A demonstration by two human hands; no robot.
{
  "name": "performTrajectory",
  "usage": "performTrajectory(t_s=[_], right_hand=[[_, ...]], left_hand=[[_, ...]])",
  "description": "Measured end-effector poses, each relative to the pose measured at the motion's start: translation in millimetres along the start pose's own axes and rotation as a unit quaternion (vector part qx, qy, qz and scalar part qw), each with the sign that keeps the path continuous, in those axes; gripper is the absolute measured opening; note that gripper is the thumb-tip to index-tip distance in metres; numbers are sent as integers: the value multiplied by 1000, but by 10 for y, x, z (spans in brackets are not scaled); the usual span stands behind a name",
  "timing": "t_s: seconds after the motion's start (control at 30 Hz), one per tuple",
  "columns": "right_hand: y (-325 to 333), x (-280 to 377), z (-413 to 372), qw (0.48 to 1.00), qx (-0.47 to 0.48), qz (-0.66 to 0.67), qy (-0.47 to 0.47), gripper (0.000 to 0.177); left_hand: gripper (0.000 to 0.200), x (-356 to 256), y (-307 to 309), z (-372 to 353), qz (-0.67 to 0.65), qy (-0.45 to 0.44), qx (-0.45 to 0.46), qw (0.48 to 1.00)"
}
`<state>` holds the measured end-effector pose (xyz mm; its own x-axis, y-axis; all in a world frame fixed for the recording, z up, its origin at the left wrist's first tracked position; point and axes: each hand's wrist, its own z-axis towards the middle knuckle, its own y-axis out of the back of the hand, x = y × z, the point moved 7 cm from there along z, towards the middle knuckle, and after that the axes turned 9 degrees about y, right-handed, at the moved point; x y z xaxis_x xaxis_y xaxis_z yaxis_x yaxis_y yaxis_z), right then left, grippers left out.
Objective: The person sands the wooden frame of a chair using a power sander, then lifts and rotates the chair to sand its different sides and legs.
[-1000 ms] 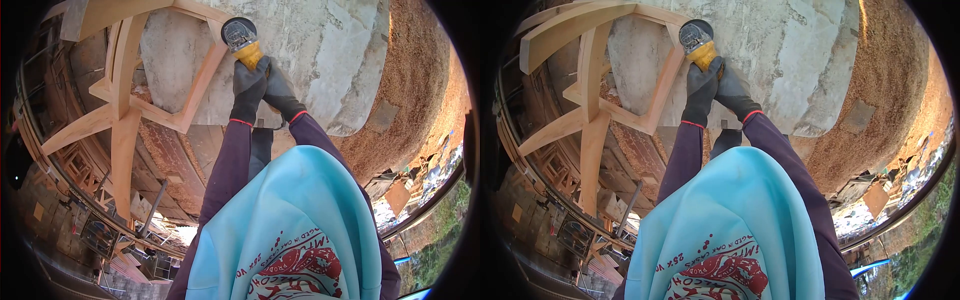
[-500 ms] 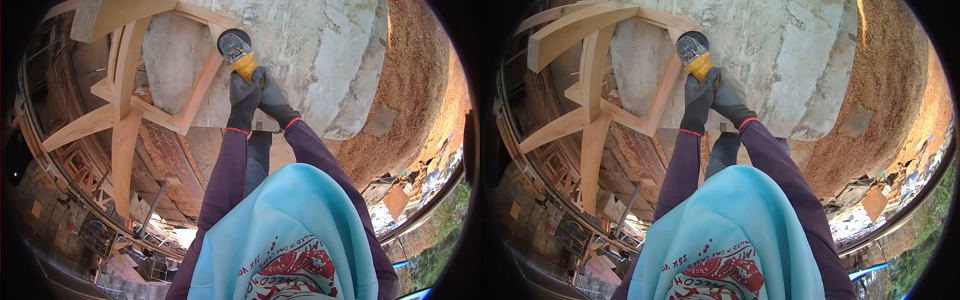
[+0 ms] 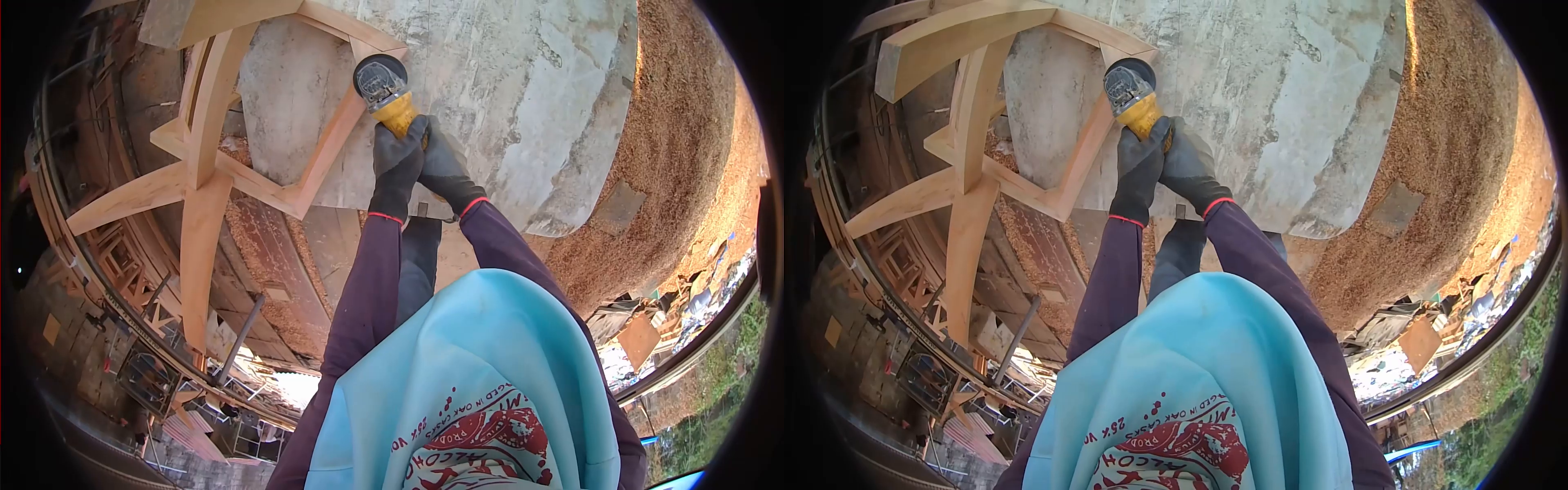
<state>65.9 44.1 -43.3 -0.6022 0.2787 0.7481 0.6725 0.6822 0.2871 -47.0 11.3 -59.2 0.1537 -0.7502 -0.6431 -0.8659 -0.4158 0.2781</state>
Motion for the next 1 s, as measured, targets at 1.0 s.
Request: performTrajectory(t_s=[1.0], right_hand=[[882, -430, -575, 941, -249, 230, 9, 42]], left_hand=[[61, -1027, -89, 166, 489, -276, -138, 816]])
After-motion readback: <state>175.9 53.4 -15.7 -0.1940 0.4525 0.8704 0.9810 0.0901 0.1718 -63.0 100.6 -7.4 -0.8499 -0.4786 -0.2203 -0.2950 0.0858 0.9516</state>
